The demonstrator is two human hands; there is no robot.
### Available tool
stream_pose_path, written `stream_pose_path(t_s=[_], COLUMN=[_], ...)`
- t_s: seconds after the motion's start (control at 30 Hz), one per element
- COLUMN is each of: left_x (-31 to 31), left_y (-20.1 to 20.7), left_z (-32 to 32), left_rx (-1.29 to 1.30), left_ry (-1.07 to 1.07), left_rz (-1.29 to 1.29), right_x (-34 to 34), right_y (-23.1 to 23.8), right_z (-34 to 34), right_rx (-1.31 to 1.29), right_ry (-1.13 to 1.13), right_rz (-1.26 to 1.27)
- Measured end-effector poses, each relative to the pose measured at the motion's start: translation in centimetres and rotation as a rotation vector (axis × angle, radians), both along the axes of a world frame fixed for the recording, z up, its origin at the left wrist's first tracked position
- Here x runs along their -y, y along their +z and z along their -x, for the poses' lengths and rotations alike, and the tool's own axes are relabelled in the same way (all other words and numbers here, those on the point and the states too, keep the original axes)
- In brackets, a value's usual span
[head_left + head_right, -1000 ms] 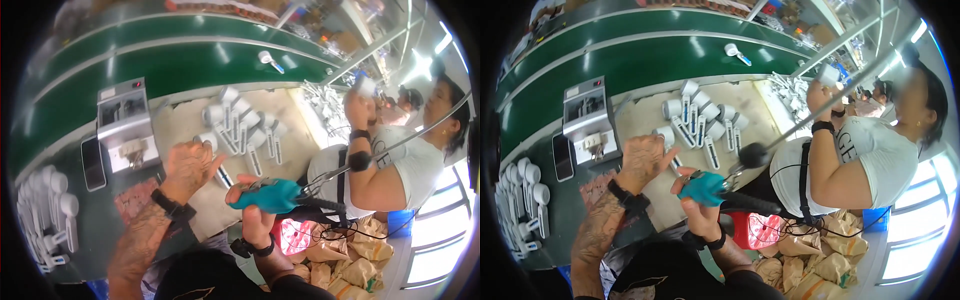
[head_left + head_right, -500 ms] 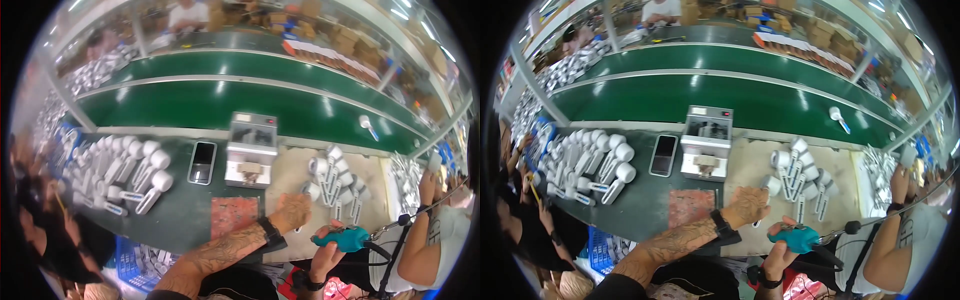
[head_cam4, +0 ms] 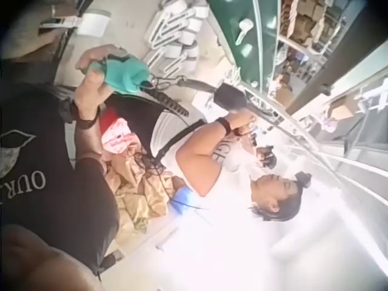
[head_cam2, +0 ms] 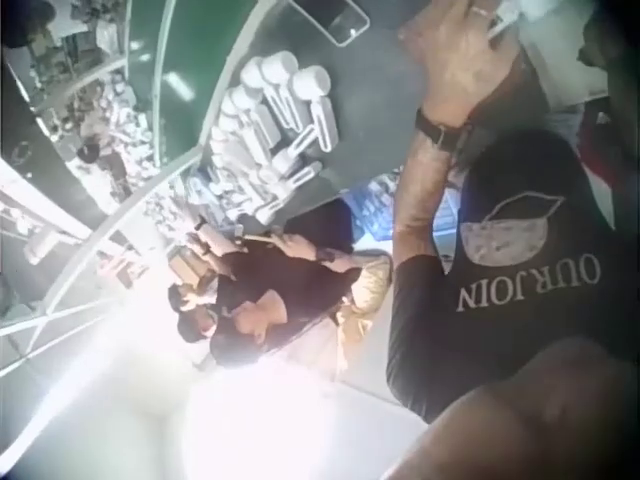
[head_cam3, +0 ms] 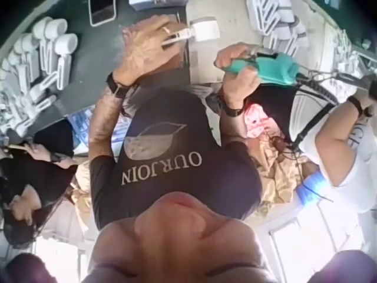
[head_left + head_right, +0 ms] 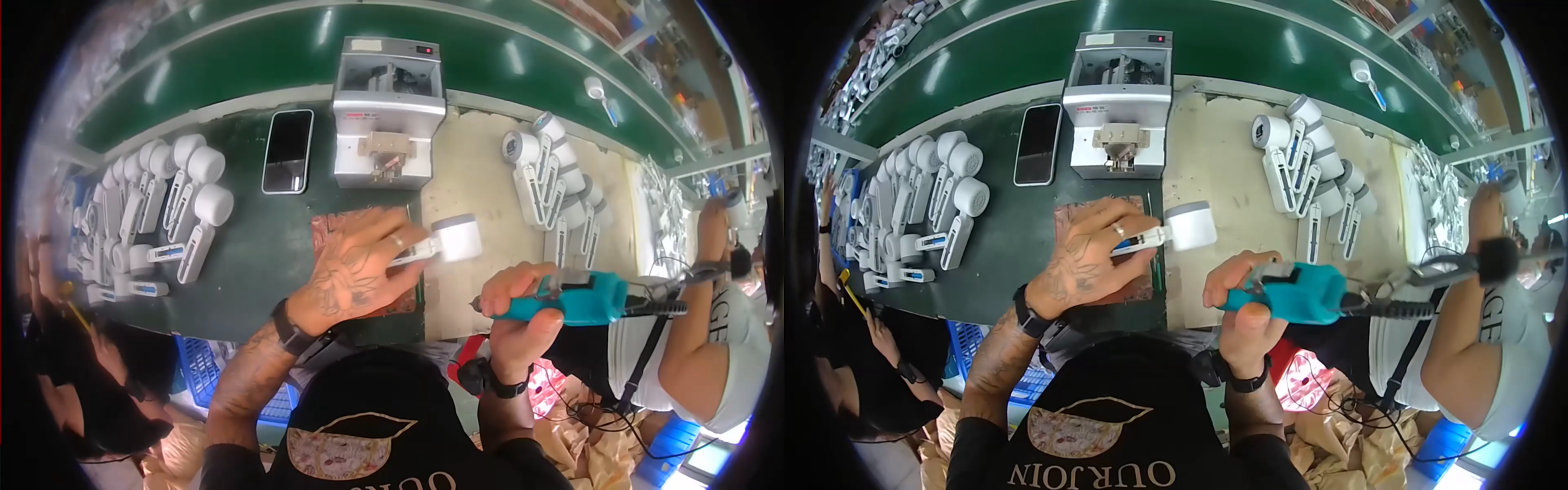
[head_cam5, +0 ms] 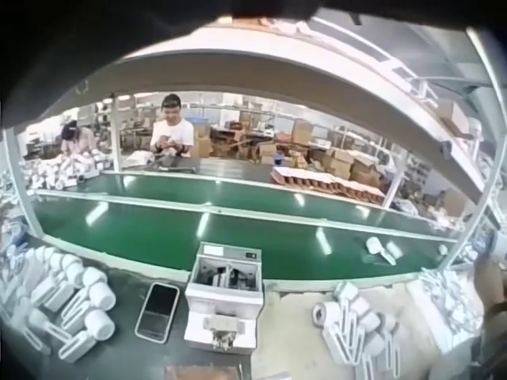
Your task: The person picks up a white fan component, places it on a red pad, and uses a power tool to drive a screw into it. They then use a screwdriver to further adjust the part before placing the finished item back on the table.
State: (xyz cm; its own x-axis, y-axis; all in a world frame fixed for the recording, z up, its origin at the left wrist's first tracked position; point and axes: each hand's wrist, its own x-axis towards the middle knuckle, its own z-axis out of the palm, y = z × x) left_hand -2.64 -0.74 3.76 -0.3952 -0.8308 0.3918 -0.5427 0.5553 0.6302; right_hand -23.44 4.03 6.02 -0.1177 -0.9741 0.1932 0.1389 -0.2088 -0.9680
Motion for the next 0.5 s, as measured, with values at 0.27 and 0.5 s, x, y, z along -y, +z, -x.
stream_pose_path(t_s=[0.27, 0.5], left_x=[-1.2, 0.3], left_y=[-2.6, -2.3], left_z=[-1.4, -3.4], left_rx=[-0.079, -0.001], left_ry=[0.030, -0.017], left_rz=[0.001, -0.175], right_x=[2.9, 9.4], right_y=[3.3, 3.0], right_z=[-3.0, -7.5], right_rx=[0.054, 0.102], right_ry=[0.021, 0.167], right_rz=[0.100, 0.270])
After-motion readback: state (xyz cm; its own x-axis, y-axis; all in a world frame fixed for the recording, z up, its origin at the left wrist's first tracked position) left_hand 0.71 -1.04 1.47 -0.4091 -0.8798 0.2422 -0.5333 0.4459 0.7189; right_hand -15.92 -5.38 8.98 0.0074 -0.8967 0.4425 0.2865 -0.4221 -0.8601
